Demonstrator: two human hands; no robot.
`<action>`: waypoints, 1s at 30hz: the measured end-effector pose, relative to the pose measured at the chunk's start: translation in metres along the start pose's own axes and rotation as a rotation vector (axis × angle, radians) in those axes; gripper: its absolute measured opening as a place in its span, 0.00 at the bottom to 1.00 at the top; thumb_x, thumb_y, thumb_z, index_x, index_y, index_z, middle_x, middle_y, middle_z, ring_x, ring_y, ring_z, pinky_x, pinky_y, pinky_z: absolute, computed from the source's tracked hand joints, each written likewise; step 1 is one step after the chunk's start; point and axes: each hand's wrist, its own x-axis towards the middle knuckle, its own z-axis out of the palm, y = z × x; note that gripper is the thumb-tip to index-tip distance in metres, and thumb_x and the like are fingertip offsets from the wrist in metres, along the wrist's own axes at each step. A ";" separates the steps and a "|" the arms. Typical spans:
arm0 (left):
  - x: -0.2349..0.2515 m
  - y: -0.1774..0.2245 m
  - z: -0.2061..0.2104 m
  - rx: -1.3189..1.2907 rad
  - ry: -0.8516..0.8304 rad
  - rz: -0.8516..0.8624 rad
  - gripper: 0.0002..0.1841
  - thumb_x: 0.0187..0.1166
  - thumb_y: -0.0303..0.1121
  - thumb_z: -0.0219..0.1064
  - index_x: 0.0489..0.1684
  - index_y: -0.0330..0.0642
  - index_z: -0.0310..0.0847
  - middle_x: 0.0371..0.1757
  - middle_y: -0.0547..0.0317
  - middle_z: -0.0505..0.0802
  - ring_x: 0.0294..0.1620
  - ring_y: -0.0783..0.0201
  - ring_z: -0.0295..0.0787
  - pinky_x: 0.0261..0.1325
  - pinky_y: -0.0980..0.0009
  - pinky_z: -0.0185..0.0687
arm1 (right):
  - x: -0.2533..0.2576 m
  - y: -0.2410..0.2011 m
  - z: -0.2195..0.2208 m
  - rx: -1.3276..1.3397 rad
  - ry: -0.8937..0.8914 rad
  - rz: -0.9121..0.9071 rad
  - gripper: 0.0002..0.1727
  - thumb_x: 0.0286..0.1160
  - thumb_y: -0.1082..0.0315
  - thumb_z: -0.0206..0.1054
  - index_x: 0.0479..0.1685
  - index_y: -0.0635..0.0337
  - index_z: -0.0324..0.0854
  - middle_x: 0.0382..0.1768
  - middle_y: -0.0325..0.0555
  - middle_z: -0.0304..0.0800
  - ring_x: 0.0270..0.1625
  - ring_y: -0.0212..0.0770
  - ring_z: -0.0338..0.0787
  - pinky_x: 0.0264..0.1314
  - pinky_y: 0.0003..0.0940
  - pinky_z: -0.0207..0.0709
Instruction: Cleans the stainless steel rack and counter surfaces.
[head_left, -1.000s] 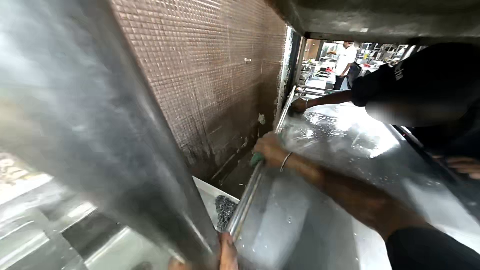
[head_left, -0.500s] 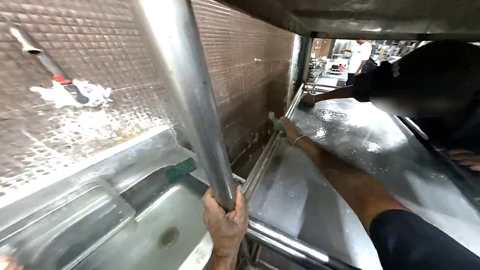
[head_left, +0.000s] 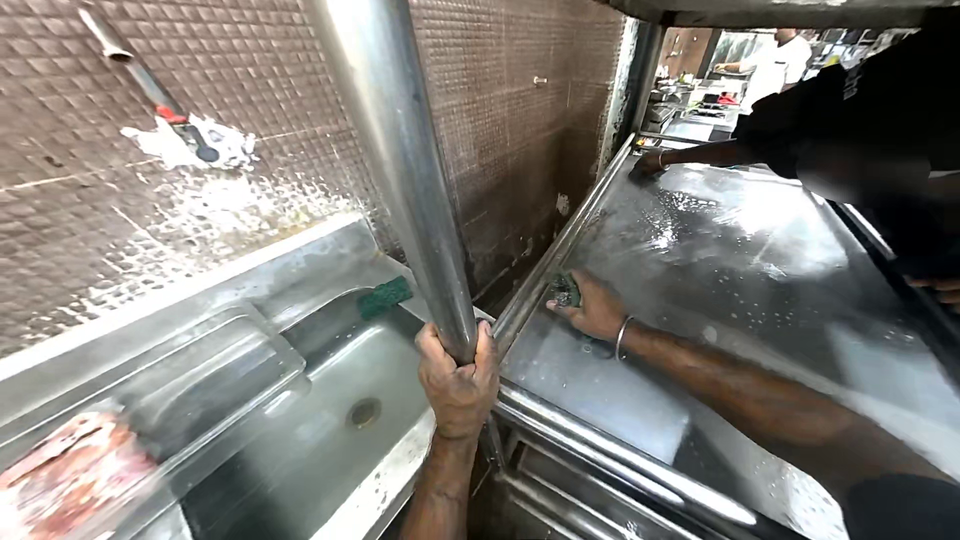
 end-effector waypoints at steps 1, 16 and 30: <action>0.000 0.000 0.000 -0.010 -0.001 -0.003 0.29 0.78 0.46 0.67 0.62 0.25 0.72 0.34 0.54 0.88 0.29 0.75 0.84 0.37 0.74 0.85 | 0.004 0.000 0.015 0.008 0.055 -0.085 0.38 0.68 0.43 0.77 0.72 0.60 0.79 0.68 0.56 0.84 0.69 0.53 0.86 0.74 0.53 0.79; -0.001 -0.003 0.001 -0.011 0.003 -0.013 0.28 0.77 0.46 0.68 0.62 0.28 0.73 0.36 0.54 0.88 0.30 0.72 0.85 0.39 0.72 0.85 | -0.037 -0.012 0.050 0.146 0.104 -0.720 0.23 0.66 0.71 0.75 0.62 0.68 0.81 0.79 0.65 0.73 0.75 0.54 0.83 0.73 0.43 0.83; 0.000 -0.002 -0.001 -0.015 0.011 0.008 0.32 0.78 0.48 0.68 0.61 0.21 0.72 0.39 0.50 0.88 0.37 0.78 0.86 0.47 0.78 0.85 | -0.030 -0.067 0.064 -0.285 -0.238 -0.759 0.26 0.74 0.64 0.69 0.73 0.58 0.81 0.75 0.51 0.82 0.83 0.56 0.73 0.89 0.66 0.53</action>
